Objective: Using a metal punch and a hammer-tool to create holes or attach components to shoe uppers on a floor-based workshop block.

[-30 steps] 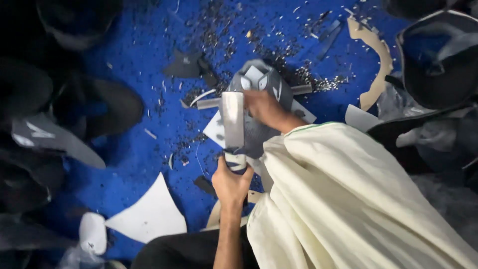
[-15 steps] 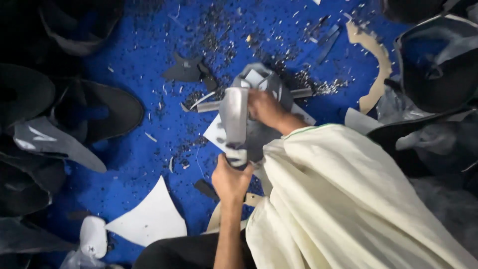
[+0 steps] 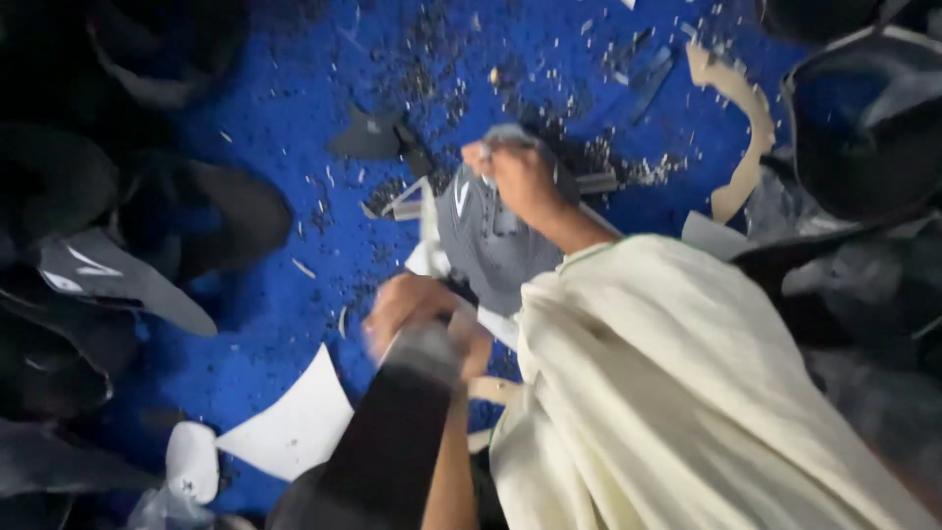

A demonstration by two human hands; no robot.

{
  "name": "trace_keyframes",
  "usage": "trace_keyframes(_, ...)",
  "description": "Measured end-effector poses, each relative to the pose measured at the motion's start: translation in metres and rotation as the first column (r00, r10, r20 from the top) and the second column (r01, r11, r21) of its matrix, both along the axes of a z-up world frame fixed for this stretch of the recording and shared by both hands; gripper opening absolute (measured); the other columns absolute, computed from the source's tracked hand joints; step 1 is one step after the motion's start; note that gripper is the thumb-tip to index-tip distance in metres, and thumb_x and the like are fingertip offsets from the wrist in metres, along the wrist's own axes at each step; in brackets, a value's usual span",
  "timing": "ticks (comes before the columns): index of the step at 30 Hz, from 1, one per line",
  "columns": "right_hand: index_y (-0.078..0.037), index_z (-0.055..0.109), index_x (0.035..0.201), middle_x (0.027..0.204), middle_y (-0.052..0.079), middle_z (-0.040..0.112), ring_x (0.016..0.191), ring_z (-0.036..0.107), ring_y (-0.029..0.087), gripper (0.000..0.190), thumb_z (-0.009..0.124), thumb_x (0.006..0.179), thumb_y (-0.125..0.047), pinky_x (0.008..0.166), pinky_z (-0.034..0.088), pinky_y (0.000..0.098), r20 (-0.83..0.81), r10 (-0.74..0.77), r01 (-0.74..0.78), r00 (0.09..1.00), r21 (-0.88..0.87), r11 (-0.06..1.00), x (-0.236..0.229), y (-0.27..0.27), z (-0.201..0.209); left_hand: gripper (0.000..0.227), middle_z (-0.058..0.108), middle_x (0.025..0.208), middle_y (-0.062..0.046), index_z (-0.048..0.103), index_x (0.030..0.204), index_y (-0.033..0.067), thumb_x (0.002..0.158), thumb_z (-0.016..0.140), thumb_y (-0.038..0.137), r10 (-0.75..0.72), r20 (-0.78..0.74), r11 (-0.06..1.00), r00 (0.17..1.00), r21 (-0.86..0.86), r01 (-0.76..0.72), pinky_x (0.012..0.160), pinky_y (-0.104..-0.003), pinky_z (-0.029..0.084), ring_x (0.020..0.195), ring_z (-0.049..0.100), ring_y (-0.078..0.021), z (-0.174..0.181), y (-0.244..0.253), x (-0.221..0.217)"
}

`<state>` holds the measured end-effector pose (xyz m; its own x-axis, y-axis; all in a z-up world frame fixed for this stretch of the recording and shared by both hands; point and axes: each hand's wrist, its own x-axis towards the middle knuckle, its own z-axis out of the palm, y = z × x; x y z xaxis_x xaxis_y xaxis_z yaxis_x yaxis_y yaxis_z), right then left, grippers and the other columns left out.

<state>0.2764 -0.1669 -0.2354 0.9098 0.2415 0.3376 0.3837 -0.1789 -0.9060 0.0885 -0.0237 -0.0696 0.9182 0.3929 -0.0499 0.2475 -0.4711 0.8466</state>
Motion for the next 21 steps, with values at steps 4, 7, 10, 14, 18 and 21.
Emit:
trace_keyframes(4,0.0,0.066,0.102,0.107,0.014,0.077,0.1,0.076,0.023,0.007,0.061,0.099,0.0,0.088,0.061,0.0354,0.047,-0.002,0.0,0.999,0.034,0.999,0.011,-0.01,-0.02,0.049,0.077,0.087,-0.019,0.066,0.104,0.0009,0.066,0.083,0.027,-0.042,-0.178,0.994,0.983,0.095,0.059,0.072,-0.041,0.059,0.084,0.075,-0.0343,-0.045,-0.004,-0.02)
trace_keyframes(7,-0.004,0.064,0.101,0.11,0.017,0.077,0.104,0.076,0.031,0.014,0.056,0.107,-0.013,0.095,0.062,0.0459,-0.336,-0.028,0.207,0.941,0.51,0.835,0.016,-0.053,-0.048,0.057,0.079,0.087,-0.018,0.067,0.113,0.0018,0.064,0.08,0.027,0.021,-0.301,1.0,0.953,0.02,-0.015,0.07,-0.042,0.061,0.081,0.079,-0.0313,-0.039,0.015,-0.107)
trace_keyframes(10,-0.006,0.059,0.108,0.123,0.018,0.071,0.115,0.071,0.034,0.024,0.051,0.11,-0.028,0.104,0.058,0.054,-0.53,0.175,0.401,0.83,0.785,0.472,0.013,-0.096,-0.033,0.074,0.078,0.088,-0.019,0.062,0.127,0.0084,0.068,0.086,0.047,-0.074,-0.628,0.973,0.774,0.124,0.194,0.072,-0.042,0.062,0.083,0.079,-0.0332,-0.065,0.062,-0.181)
trace_keyframes(14,-0.007,0.062,0.116,0.135,0.013,0.065,0.125,0.064,0.029,0.03,0.05,0.106,-0.032,0.11,0.05,0.0529,-0.574,0.251,0.451,0.779,0.792,0.412,-0.039,-0.13,-0.018,0.064,0.068,0.108,-0.023,0.066,0.12,0.0078,0.076,0.078,0.052,-0.074,-0.477,0.743,0.876,0.56,0.367,0.08,-0.053,0.053,0.091,0.067,-0.043,-0.055,0.077,-0.132)
trace_keyframes(18,-0.004,0.066,0.115,0.132,0.015,0.066,0.116,0.064,0.025,0.02,0.058,0.108,-0.021,0.104,0.051,0.0421,-0.507,0.29,0.405,0.812,0.847,0.345,-0.066,-0.163,-0.046,0.06,0.064,0.116,-0.025,0.067,0.125,0.0,0.089,0.077,0.047,-0.085,-0.127,0.736,0.988,0.661,0.149,0.086,-0.056,0.047,0.105,0.06,-0.0463,-0.093,0.056,0.006)
trace_keyframes(21,-0.001,0.068,0.12,0.119,0.015,0.058,0.092,0.05,0.023,0.017,0.064,0.106,-0.008,0.08,0.039,0.036,-0.657,-0.044,0.552,0.753,0.594,0.585,-0.057,-0.209,-0.048,0.058,0.067,0.103,-0.021,0.069,0.113,0.0017,0.077,0.084,0.044,-0.105,-0.16,0.904,0.982,0.396,0.161,0.082,-0.056,0.05,0.097,0.063,-0.0405,-0.168,0.031,0.118)
